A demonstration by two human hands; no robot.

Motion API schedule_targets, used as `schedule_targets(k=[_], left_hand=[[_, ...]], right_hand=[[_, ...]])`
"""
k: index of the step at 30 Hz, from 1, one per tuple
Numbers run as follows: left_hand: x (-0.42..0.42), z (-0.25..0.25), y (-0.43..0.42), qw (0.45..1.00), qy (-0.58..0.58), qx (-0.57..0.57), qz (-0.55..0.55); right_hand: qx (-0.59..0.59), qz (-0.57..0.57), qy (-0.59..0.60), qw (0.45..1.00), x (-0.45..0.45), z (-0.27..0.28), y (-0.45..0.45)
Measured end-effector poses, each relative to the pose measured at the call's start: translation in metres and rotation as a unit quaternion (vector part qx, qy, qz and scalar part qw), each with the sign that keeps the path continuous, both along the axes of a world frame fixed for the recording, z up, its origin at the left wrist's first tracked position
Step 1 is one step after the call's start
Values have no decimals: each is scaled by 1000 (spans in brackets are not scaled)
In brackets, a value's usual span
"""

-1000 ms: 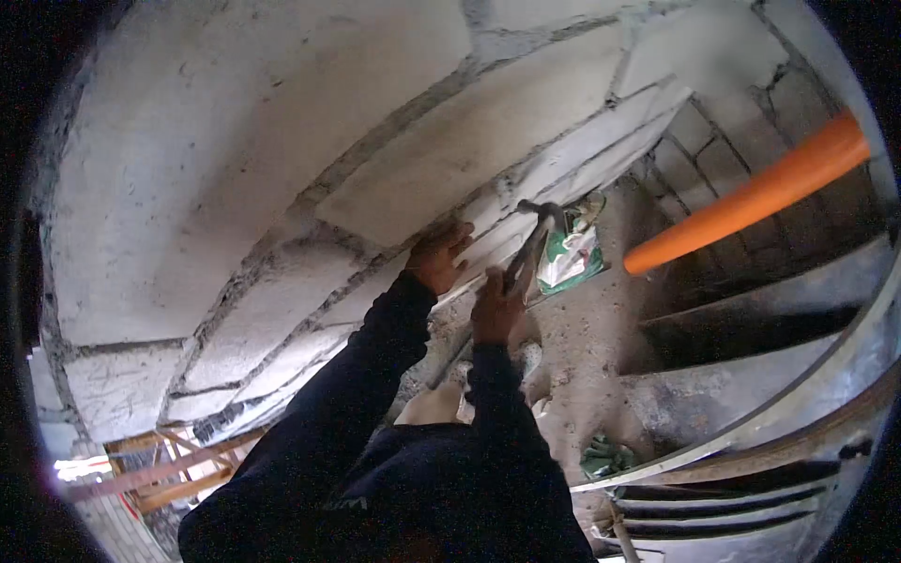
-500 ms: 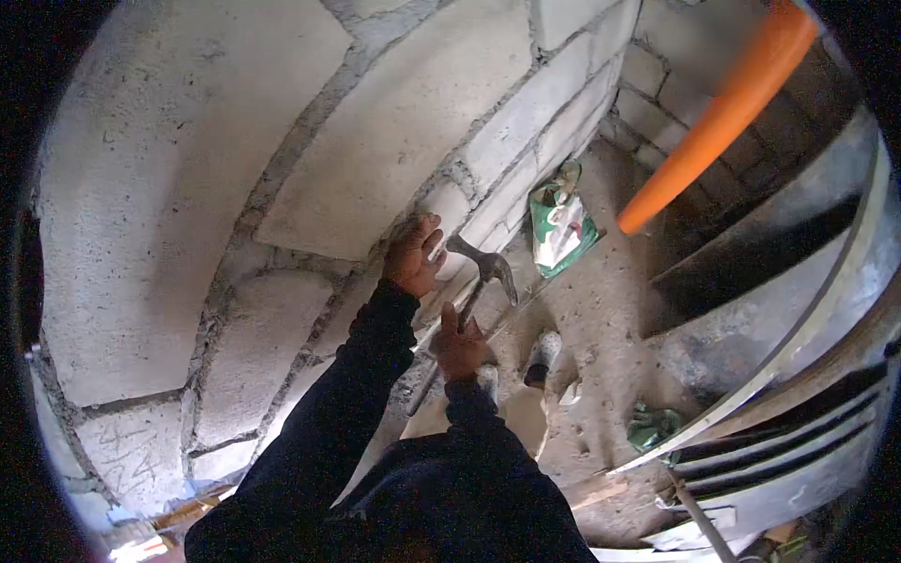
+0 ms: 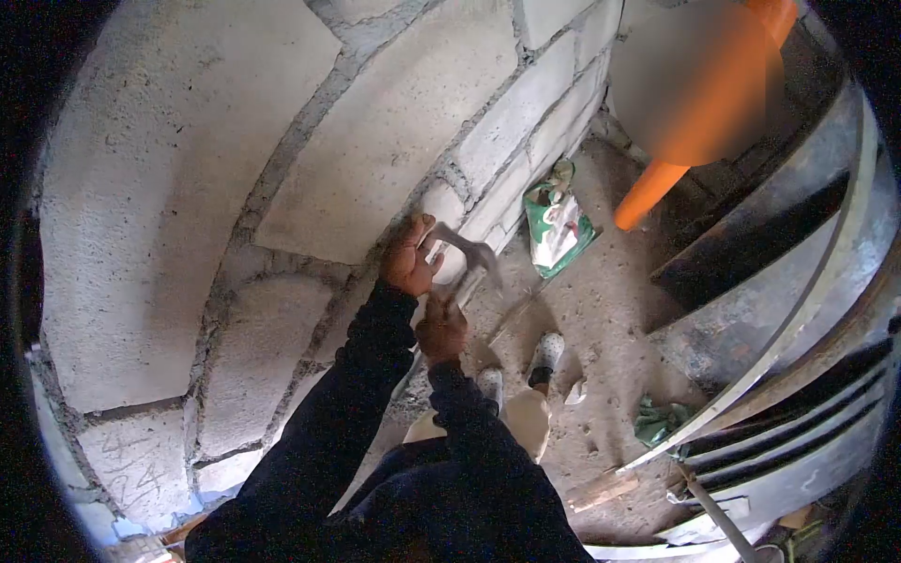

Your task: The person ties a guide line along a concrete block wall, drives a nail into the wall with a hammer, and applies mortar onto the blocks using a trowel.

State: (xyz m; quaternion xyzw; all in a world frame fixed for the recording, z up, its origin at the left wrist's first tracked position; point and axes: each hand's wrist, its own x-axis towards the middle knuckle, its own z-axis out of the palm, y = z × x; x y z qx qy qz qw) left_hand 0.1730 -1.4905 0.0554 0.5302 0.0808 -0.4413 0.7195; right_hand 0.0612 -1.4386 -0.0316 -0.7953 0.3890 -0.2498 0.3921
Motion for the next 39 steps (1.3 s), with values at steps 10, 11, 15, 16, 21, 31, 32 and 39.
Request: schedule_targets(k=[10, 11, 15, 16, 21, 31, 32, 39], left_hand=[[1, -2, 1, 1000, 17, -2, 5], [2, -1, -1, 1000, 19, -3, 2], [8, -16, 5, 999, -5, -24, -37], [5, -10, 4, 999, 13, -22, -21], [1, -2, 3, 999, 22, -39, 10], [-8, -11, 3, 993, 23, -99, 58], [-8, -13, 2, 993, 33, -99, 61], [-15, -18, 20, 986, 41, -151, 64]], right_hand=[[-44, 35, 18, 998, -9, 11, -12], [-84, 44, -13, 995, -8, 17, -20], [2, 95, 85, 992, -45, -25, -35], [-81, 122, 137, 980, -68, -44, -40], [-176, 141, 260, 939, -176, -69, -71], [318, -318, 29, 893, -247, -73, -162], [306, -307, 32, 901, -248, -69, -170], [74, -77, 213, 971, -283, -80, -200]])
